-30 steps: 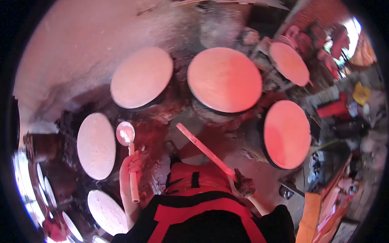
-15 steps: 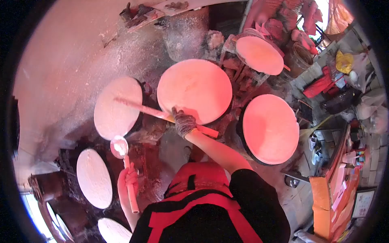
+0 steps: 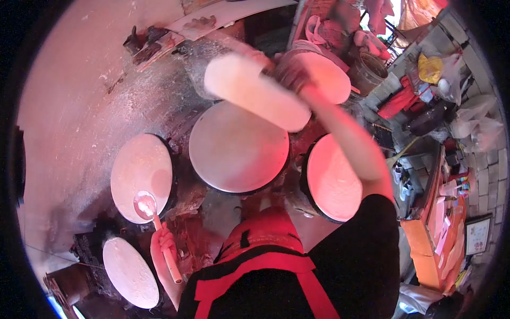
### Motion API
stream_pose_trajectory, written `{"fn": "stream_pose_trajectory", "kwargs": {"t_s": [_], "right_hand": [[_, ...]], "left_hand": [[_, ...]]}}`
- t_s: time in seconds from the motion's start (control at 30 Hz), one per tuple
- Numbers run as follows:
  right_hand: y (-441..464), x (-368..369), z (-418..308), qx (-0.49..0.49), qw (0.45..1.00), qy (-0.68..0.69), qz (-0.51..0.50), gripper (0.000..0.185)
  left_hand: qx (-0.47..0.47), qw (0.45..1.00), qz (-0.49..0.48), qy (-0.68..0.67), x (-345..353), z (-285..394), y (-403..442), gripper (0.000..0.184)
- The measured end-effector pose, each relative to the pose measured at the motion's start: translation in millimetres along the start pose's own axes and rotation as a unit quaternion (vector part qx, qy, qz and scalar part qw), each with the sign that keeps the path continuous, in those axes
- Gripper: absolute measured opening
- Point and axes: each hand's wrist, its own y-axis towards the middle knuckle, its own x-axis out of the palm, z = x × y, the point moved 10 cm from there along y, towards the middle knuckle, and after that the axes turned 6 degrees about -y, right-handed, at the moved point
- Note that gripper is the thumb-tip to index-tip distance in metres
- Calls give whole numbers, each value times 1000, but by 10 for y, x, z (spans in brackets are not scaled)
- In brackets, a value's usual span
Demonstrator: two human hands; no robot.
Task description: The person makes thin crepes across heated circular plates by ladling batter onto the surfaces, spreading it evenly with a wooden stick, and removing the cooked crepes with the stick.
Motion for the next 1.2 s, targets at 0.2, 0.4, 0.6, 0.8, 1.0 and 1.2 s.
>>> {"fn": "stream_pose_trajectory", "kwargs": {"t_s": [0.2,0.4,0.6,0.8,1.0,1.2], "right_hand": [[-431,-320,2611,388,816,421,72,31],[-1127,1746,3659,459,388,765,231,33],[-1971,4270,3272,660,322,644,216,22],[-2311,4662,2970,775,420,471,-22,36],[-2035,4655,2486,496,293,815,62,25],[-1822,2805,55,278,468,809,-220,21]], "left_hand": [[-19,999,-19,-44,145,-437,48,22],[23,995,28,-90,-7,-1099,-141,28],[130,985,112,-5,-301,-1676,-328,28],[141,982,129,-8,-270,-2225,-366,29],[167,981,96,-37,-374,-2409,-815,29],[229,967,-5,-115,-922,-3010,-1924,29]]}}
